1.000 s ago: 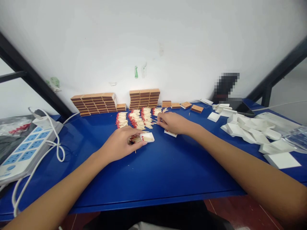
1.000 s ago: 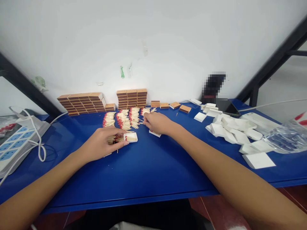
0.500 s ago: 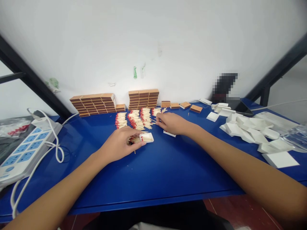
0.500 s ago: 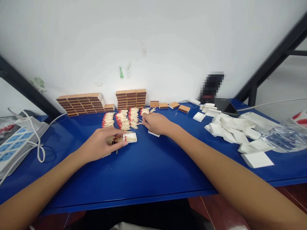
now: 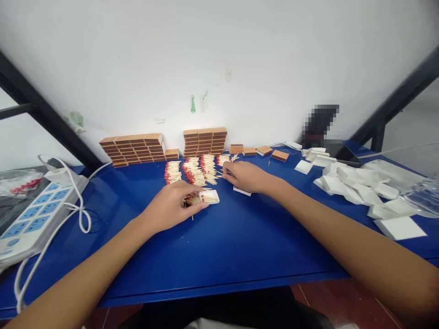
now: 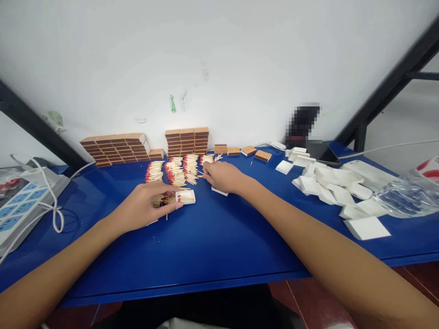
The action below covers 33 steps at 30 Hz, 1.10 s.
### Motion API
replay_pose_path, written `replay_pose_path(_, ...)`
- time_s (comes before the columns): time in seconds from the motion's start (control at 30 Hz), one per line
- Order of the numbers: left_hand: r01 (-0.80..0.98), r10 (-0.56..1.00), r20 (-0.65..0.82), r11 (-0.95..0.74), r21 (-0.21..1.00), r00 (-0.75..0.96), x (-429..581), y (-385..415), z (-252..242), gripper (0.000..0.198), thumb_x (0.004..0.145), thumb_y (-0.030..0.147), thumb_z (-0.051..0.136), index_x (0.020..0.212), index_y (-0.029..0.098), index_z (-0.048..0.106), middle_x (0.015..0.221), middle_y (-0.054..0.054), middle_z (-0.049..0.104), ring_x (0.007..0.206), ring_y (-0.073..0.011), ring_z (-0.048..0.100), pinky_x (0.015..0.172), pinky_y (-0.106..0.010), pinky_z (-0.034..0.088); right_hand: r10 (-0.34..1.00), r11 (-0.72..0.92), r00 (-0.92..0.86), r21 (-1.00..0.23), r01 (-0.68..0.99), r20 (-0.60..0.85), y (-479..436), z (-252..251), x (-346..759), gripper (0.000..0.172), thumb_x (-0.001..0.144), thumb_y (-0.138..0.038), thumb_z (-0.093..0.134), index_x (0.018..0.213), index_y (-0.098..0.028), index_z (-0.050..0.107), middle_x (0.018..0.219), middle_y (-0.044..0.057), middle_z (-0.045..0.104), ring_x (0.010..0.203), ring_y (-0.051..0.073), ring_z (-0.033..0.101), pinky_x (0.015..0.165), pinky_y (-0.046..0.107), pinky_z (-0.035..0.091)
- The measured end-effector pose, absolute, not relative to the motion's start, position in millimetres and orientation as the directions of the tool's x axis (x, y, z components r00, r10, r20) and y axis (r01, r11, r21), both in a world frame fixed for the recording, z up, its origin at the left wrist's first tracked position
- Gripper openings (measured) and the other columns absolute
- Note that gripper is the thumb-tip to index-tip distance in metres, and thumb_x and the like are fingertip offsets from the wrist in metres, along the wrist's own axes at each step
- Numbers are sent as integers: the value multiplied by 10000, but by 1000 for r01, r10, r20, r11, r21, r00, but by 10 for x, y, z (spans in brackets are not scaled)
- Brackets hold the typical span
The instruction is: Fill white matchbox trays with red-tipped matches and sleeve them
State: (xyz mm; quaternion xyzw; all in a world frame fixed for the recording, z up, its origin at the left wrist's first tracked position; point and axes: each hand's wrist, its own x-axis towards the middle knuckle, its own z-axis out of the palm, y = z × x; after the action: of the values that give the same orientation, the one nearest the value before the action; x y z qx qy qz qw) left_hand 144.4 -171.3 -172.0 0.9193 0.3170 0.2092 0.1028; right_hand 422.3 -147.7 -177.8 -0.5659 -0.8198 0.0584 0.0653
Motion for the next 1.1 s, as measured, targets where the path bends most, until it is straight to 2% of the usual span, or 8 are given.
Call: replay_pose_path(1.1,537,626,316,-777,328,713,1439,-1711,-1724,366,952,505,678,1164,216,748,970,-59,780,877,-222,709,758,-325,523,932,362,-358,-154,919,53,-1473,-1784,4224,140,1045,-297,488,1014,-203,588,984,98,735,857,229,648,643,303,321)
